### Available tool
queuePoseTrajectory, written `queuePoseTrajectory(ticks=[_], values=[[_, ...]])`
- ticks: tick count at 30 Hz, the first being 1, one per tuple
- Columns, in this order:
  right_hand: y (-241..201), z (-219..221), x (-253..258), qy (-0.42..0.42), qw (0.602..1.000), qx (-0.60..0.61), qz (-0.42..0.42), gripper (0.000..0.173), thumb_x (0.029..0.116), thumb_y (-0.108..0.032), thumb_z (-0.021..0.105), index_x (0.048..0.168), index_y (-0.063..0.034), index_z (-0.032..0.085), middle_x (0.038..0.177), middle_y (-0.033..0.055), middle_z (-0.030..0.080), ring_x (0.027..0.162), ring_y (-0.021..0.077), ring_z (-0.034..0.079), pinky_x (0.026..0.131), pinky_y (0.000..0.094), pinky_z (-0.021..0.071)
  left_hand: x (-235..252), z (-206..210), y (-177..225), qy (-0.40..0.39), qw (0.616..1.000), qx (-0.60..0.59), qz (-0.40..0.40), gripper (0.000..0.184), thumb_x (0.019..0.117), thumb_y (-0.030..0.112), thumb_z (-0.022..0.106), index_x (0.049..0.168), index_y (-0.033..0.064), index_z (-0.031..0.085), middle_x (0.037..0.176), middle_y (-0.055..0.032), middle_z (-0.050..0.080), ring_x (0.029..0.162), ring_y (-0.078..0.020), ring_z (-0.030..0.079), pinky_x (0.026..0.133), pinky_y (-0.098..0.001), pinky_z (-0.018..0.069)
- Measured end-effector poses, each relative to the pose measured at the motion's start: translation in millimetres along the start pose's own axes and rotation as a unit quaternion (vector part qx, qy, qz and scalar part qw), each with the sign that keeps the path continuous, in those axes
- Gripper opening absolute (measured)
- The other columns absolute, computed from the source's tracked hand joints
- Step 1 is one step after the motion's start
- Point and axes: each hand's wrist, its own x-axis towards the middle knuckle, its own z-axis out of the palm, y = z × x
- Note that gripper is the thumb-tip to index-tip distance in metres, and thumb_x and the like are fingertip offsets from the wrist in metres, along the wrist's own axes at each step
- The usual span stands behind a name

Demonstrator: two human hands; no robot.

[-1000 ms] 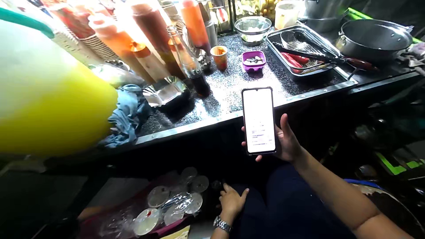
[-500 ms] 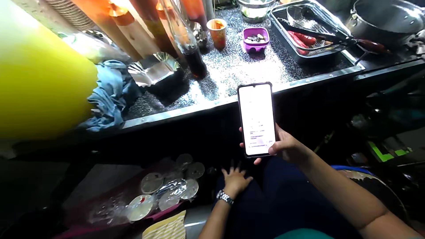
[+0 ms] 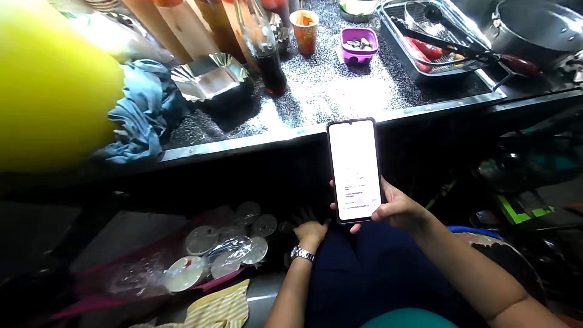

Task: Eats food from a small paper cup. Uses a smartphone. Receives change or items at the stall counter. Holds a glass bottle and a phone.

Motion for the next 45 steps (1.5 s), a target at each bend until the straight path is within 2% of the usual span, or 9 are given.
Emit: queuePoseTrajectory(ticks=[5, 11, 20, 22, 25, 27, 30, 35, 45], values=[[5, 1, -1, 0.009, 1.000, 0.013, 0.006, 0.093, 0.0804, 0.003, 0.071, 0.154, -0.0220, 0.019, 0.143, 0.0191, 0.055, 0.126, 0.0449, 0.061, 0.087, 0.0579, 0.0615, -24, 12, -2, -0.028, 0.985, 0.057, 0.159, 0.085, 0.0989, 0.061, 0.051, 0.159, 0.0036, 0.032, 0.169, -0.0193, 0.016, 0.157, -0.0438, 0.002, 0.117, -0.0741, -0.0083], [6, 5, -2, 0.046, 0.999, 0.010, 0.022, 0.082, 0.0839, -0.002, 0.066, 0.151, -0.0207, 0.023, 0.138, 0.0194, 0.059, 0.120, 0.0425, 0.065, 0.084, 0.0554, 0.0625, -34, 28, 9, -0.103, 0.956, 0.115, 0.250, 0.065, 0.1036, 0.061, 0.037, 0.155, 0.0226, 0.046, 0.167, -0.0019, 0.030, 0.158, -0.0339, 0.008, 0.115, -0.0745, -0.0107], [15, 19, -1, 0.214, 0.976, -0.040, 0.015, 0.056, 0.0922, -0.021, 0.066, 0.143, -0.0167, 0.042, 0.114, 0.0196, 0.071, 0.093, 0.0330, 0.076, 0.059, 0.0426, 0.0647, -34, 26, 7, -0.075, 0.964, 0.079, 0.242, 0.062, 0.1032, 0.059, 0.041, 0.152, 0.0221, 0.050, 0.163, -0.0023, 0.040, 0.157, -0.0325, 0.015, 0.117, -0.0723, -0.0081], [18, 22, -2, 0.219, 0.975, -0.047, 0.003, 0.054, 0.0900, -0.017, 0.070, 0.138, -0.0129, 0.045, 0.110, 0.0179, 0.072, 0.089, 0.0298, 0.077, 0.057, 0.0401, 0.0643, -39, 24, 1, 0.022, 0.965, -0.094, 0.245, 0.045, 0.1050, 0.038, 0.049, 0.136, 0.0095, 0.065, 0.145, -0.0096, 0.060, 0.148, -0.0305, 0.039, 0.123, -0.0635, 0.0059], [20, 20, -3, 0.197, 0.978, -0.062, -0.010, 0.054, 0.0900, -0.017, 0.070, 0.137, -0.0105, 0.043, 0.110, 0.0166, 0.073, 0.087, 0.0285, 0.077, 0.052, 0.0374, 0.0634, -51, -2, -1, 0.210, 0.834, -0.451, 0.239, 0.037, 0.1044, 0.011, 0.043, 0.128, -0.0085, 0.063, 0.122, -0.0205, 0.070, 0.116, -0.0235, 0.066, 0.105, -0.0434, 0.0487], [22, 18, -6, 0.194, 0.979, -0.065, -0.003, 0.055, 0.0903, -0.019, 0.071, 0.137, -0.0108, 0.043, 0.112, 0.0156, 0.073, 0.089, 0.0281, 0.077, 0.052, 0.0370, 0.0635, -71, -27, 0, 0.234, 0.739, -0.562, 0.288, 0.044, 0.1016, 0.012, 0.034, 0.131, -0.0110, 0.058, 0.125, -0.0164, 0.068, 0.117, -0.0126, 0.063, 0.104, -0.0327, 0.0481], [26, 17, -6, 0.202, 0.977, -0.069, 0.016, 0.055, 0.0893, -0.018, 0.071, 0.137, -0.0113, 0.043, 0.111, 0.0149, 0.073, 0.087, 0.0272, 0.077, 0.051, 0.0360, 0.0632, -105, -52, 3, 0.221, 0.672, -0.615, 0.349, 0.049, 0.1013, 0.020, 0.033, 0.135, -0.0077, 0.056, 0.130, -0.0089, 0.067, 0.123, -0.0082, 0.059, 0.109, -0.0293, 0.0446], [32, 19, -7, 0.198, 0.978, -0.069, 0.019, 0.051, 0.0901, -0.014, 0.068, 0.135, -0.0120, 0.045, 0.107, 0.0111, 0.074, 0.082, 0.0213, 0.077, 0.053, 0.0331, 0.0633, -123, -59, 16, 0.208, 0.643, -0.639, 0.367, 0.041, 0.0982, 0.015, 0.049, 0.132, -0.0066, 0.058, 0.119, -0.0042, 0.070, 0.104, -0.0063, 0.068, 0.092, -0.0247, 0.0565], [35, 16, -10, 0.196, 0.978, -0.061, 0.023, 0.048, 0.0901, -0.011, 0.068, 0.133, -0.0115, 0.046, 0.105, 0.0107, 0.074, 0.081, 0.0207, 0.077, 0.054, 0.0322, 0.0634, -121, -53, 20, 0.206, 0.635, -0.663, 0.337, 0.036, 0.0933, 0.008, 0.061, 0.128, -0.0025, 0.064, 0.112, -0.0053, 0.073, 0.103, -0.0121, 0.070, 0.093, -0.0293, 0.0580]])
